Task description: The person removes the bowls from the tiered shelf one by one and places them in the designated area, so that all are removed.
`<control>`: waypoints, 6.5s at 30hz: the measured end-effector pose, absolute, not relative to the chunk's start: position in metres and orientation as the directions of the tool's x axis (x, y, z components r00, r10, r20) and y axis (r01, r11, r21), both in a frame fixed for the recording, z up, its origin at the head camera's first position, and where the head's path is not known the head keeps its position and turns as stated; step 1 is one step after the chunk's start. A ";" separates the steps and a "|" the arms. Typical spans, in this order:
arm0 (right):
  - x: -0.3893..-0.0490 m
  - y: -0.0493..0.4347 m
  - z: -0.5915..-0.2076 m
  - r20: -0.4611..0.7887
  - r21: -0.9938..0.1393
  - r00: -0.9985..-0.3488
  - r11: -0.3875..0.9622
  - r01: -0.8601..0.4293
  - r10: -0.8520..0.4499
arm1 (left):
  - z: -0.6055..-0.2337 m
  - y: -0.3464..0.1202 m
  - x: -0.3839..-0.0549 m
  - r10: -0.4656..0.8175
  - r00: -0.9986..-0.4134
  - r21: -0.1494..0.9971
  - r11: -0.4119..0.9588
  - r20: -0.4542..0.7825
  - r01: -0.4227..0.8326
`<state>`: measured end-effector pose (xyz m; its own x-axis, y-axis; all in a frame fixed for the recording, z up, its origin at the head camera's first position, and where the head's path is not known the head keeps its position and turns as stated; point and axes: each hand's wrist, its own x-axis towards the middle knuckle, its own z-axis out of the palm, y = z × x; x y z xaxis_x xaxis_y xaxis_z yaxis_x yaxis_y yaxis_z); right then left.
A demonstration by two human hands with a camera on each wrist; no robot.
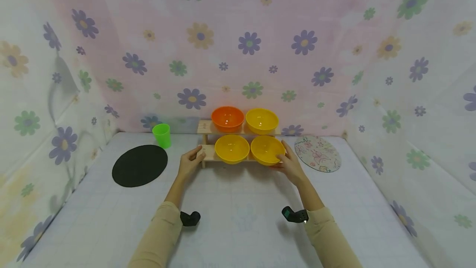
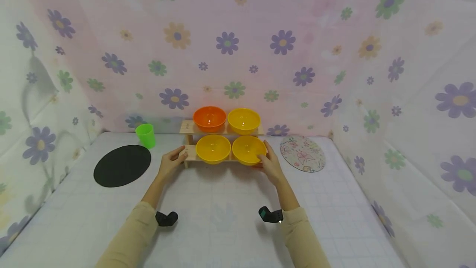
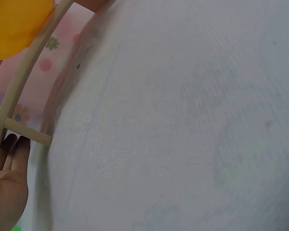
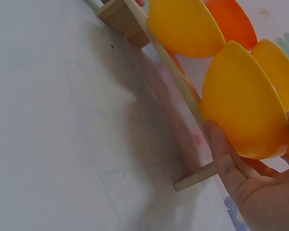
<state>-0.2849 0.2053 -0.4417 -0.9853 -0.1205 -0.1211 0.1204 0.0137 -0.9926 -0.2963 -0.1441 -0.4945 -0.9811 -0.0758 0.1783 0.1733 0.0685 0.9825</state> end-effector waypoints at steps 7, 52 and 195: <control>-0.271 0.213 -0.443 -0.116 -0.993 -0.988 0.029 0.114 -0.103 | -0.492 -0.140 -0.295 -0.097 -0.981 0.985 0.039 0.170 0.167; -0.203 0.171 -0.483 -0.100 -0.994 -0.918 -0.004 0.109 -0.384 | -0.493 -0.139 -0.292 -0.121 -0.984 0.990 -0.018 0.134 0.137; -0.271 0.105 -0.456 -0.011 -0.970 -0.968 -0.234 0.072 -0.253 | -0.489 -0.141 -0.287 -0.093 -0.991 0.994 -0.041 0.099 0.104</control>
